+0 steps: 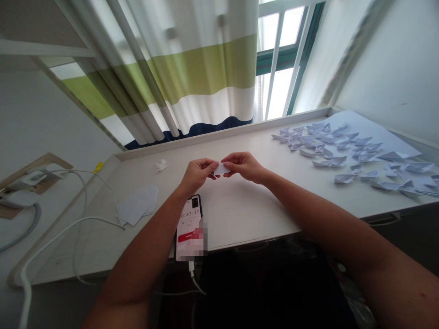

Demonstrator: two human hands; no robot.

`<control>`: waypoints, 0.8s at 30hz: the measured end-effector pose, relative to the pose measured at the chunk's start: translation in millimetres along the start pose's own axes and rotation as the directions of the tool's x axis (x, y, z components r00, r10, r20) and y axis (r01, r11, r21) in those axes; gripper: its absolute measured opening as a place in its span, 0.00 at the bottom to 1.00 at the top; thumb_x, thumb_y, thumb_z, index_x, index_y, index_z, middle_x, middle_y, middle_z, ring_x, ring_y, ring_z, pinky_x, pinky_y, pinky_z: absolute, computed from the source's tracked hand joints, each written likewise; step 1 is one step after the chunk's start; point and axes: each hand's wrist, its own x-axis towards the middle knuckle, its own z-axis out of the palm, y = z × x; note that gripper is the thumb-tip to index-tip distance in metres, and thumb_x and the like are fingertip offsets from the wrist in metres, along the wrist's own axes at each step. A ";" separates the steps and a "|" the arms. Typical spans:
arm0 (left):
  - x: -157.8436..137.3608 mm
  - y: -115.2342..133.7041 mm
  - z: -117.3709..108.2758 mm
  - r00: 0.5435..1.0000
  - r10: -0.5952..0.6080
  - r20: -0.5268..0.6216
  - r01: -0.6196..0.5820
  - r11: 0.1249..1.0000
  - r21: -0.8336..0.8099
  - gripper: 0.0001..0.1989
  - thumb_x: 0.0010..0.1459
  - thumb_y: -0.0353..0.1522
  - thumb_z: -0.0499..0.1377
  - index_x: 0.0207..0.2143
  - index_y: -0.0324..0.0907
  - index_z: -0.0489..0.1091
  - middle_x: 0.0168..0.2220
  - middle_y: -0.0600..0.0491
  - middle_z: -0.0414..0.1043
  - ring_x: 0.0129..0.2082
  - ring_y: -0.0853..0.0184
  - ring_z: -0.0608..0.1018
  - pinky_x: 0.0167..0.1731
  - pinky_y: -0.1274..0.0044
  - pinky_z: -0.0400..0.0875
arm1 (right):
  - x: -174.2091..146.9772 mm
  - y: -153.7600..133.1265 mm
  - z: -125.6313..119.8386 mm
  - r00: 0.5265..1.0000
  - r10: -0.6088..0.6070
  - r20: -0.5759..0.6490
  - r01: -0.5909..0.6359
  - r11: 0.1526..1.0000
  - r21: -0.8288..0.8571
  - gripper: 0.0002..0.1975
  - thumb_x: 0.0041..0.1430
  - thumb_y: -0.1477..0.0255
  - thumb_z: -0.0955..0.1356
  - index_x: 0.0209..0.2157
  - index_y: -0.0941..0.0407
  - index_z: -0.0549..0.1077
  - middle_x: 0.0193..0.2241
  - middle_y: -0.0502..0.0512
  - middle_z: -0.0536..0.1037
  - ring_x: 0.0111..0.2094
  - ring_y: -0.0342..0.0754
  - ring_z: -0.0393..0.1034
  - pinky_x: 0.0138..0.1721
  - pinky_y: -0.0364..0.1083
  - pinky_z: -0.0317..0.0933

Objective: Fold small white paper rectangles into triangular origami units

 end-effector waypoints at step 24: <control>-1.7 -2.8 1.9 0.997 0.066 0.041 -0.073 0.980 0.185 0.21 0.55 0.49 0.74 0.33 0.39 0.82 0.29 0.47 0.83 0.28 0.64 0.81 0.30 0.72 0.78 | -1.3 -3.2 2.2 0.999 0.041 0.030 -0.028 0.934 -0.355 0.28 0.68 0.48 0.73 0.28 0.59 0.79 0.25 0.58 0.85 0.28 0.48 0.82 0.31 0.44 0.75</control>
